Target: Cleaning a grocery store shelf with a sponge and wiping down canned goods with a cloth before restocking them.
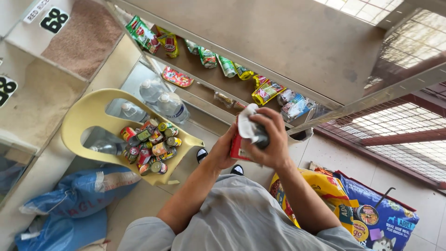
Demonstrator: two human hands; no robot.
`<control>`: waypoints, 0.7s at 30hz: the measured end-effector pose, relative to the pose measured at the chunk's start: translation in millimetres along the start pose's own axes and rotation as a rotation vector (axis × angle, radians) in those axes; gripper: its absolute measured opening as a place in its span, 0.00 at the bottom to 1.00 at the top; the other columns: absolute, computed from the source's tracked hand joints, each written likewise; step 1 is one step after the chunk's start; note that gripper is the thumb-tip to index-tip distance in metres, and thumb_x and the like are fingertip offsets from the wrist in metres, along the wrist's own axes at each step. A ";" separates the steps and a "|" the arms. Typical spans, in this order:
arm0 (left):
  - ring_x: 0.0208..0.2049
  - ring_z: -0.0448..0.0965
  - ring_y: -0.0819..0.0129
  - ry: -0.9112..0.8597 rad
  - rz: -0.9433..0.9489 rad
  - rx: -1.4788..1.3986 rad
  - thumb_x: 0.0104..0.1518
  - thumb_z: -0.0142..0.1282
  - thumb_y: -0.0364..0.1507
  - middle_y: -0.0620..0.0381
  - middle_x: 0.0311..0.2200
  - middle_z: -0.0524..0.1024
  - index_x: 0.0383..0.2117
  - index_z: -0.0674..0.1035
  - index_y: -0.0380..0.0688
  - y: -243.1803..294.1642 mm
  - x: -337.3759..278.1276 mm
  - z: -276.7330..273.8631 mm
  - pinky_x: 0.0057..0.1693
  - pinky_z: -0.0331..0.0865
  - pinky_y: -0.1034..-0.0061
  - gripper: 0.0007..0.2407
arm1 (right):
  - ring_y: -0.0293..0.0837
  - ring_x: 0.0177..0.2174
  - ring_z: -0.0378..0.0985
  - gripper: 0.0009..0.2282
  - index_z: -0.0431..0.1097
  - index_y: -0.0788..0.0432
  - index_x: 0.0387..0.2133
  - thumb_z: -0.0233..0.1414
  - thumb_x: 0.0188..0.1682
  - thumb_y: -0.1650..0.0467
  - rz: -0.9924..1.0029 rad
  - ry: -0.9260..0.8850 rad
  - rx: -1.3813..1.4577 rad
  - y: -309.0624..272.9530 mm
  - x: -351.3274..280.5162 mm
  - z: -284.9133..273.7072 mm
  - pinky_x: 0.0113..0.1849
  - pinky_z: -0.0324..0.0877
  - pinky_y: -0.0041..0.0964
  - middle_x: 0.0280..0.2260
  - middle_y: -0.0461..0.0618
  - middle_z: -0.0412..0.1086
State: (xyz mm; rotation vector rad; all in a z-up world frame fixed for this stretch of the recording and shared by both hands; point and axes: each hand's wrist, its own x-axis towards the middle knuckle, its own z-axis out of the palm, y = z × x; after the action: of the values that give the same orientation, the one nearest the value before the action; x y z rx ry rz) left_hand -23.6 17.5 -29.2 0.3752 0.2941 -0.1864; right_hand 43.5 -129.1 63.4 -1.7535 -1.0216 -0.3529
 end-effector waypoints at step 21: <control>0.39 0.86 0.62 0.033 -0.073 -0.057 0.61 0.53 0.53 0.51 0.41 0.84 0.45 0.83 0.49 74.9 8.1 0.3 0.52 0.78 0.71 0.23 | 0.65 0.60 0.61 0.28 0.68 0.50 0.59 0.59 0.45 0.57 0.121 -0.194 -0.061 -15.8 51.9 49.1 0.59 0.54 0.58 0.60 0.59 0.61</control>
State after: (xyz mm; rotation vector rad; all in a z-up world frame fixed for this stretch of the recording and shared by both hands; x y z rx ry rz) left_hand 1.5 84.8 -6.6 0.3117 0.3454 -0.2435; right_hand 51.2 -60.0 86.2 -1.9227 -1.0443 -0.1405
